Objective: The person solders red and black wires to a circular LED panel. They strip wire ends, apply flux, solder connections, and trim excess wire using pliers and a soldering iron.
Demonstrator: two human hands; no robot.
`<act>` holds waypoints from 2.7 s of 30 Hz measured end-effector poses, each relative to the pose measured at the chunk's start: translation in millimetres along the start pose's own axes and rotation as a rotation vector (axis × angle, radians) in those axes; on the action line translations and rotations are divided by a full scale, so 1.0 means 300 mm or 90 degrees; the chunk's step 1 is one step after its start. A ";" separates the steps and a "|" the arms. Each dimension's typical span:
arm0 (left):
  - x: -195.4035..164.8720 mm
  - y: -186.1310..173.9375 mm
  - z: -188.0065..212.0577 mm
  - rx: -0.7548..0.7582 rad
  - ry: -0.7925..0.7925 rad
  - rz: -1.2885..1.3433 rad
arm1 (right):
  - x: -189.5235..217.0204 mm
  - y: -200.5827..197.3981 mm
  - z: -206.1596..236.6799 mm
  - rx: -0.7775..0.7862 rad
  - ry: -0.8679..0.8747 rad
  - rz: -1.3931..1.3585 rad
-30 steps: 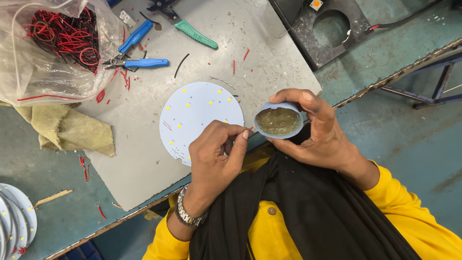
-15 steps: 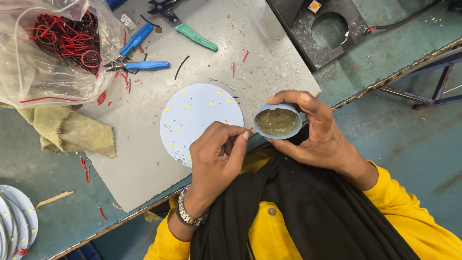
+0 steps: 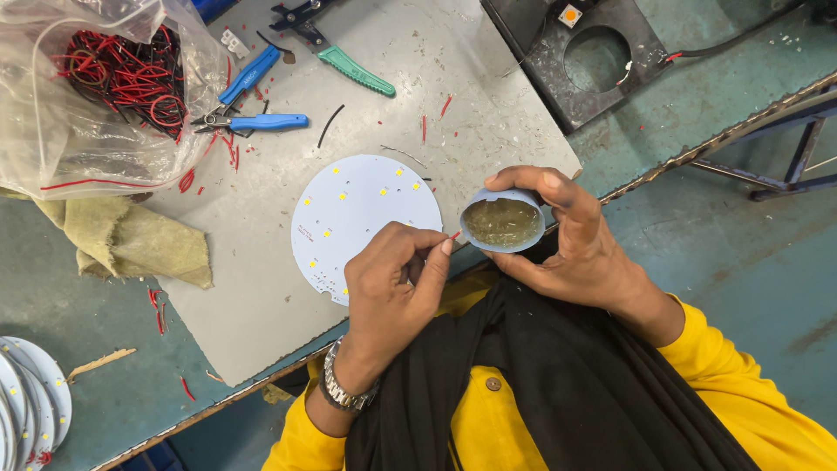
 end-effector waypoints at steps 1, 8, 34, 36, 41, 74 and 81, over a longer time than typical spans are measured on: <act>0.000 0.002 0.001 0.003 0.001 -0.002 | 0.000 0.001 0.000 -0.001 0.002 -0.004; 0.004 0.018 0.011 0.026 -0.015 0.000 | 0.022 0.014 -0.013 0.004 -0.029 0.077; 0.001 0.017 0.014 -0.013 0.000 -0.020 | 0.043 0.019 -0.004 0.022 -0.025 0.071; 0.001 0.017 0.013 -0.016 0.004 -0.025 | 0.039 0.018 -0.003 0.023 -0.023 0.068; -0.003 0.012 0.009 -0.023 0.006 -0.025 | 0.027 0.015 0.006 0.019 -0.017 0.054; 0.056 -0.163 0.095 -0.105 -0.001 -0.006 | 0.077 0.195 -0.119 0.108 -0.055 0.021; 0.049 -0.148 0.088 -0.106 0.014 -0.021 | 0.072 0.181 -0.109 0.103 -0.058 0.027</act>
Point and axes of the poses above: each hand's wrist, its own z-axis away from the middle knuckle, its own y-axis out of the palm, x = y × z, the point moved 7 cm from there along -z, towards the middle knuckle, and after that the axes turned 14 degrees about -z, right-handed, at the moved point
